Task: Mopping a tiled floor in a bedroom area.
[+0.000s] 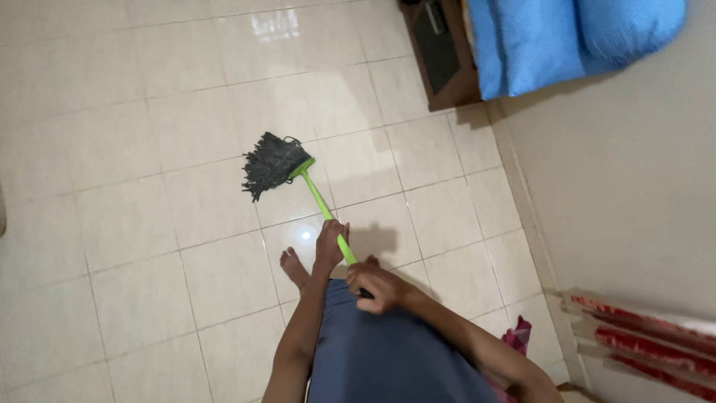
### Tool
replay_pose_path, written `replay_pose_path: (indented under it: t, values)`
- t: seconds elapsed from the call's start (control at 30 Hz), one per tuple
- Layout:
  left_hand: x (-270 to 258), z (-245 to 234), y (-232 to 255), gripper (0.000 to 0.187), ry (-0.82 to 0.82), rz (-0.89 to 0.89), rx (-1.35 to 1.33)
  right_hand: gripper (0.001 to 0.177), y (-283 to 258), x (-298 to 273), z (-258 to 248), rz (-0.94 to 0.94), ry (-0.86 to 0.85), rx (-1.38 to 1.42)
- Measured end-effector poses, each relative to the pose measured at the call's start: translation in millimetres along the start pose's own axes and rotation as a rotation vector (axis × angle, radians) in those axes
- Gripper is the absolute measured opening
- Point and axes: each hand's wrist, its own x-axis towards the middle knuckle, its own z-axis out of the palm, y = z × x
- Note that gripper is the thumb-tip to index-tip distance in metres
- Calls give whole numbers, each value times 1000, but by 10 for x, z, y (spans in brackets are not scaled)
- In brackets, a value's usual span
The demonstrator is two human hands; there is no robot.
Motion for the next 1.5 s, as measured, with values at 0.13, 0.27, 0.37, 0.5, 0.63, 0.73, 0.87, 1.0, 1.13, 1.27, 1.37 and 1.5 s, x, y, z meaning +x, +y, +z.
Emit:
replay_pose_path:
  t: [0.13,0.27,0.37,0.5,0.63,0.73,0.87,1.0,1.13,1.27,1.37,1.5]
  values:
    - [44,248,212,32,-44,15,9,17,16,-348,1,-225,323,109]
    - [68,411,377,30,-101,18,-13,23,14,-539,18,-212,385,69]
    - [82,570,407,29,-139,67,-12,23,-31,-658,12,-238,465,101]
    - [105,731,504,27,-202,128,-31,21,-51,-793,3,-246,546,121]
    - [134,867,659,26,-251,161,-62,21,104,-954,66,-232,588,127]
    - [136,968,740,23,-228,212,-104,22,80,-1043,76,-59,497,73]
    - [153,1089,876,25,-345,204,-121,27,-29,-1130,25,-43,624,150]
    - [157,1273,980,34,-466,204,-97,35,-54,-1278,58,116,608,127]
    - [139,1390,1158,34,-523,233,-133,37,-61,-1421,77,138,674,126]
    - [104,1574,1246,35,-573,273,-132,36,-39,-1543,164,166,749,109]
    - [64,1738,1276,36,-610,303,-117,34,-63,-1605,228,161,834,115]
    - [7,1858,1385,34,-621,359,-146,37,24,-1700,382,199,890,107]
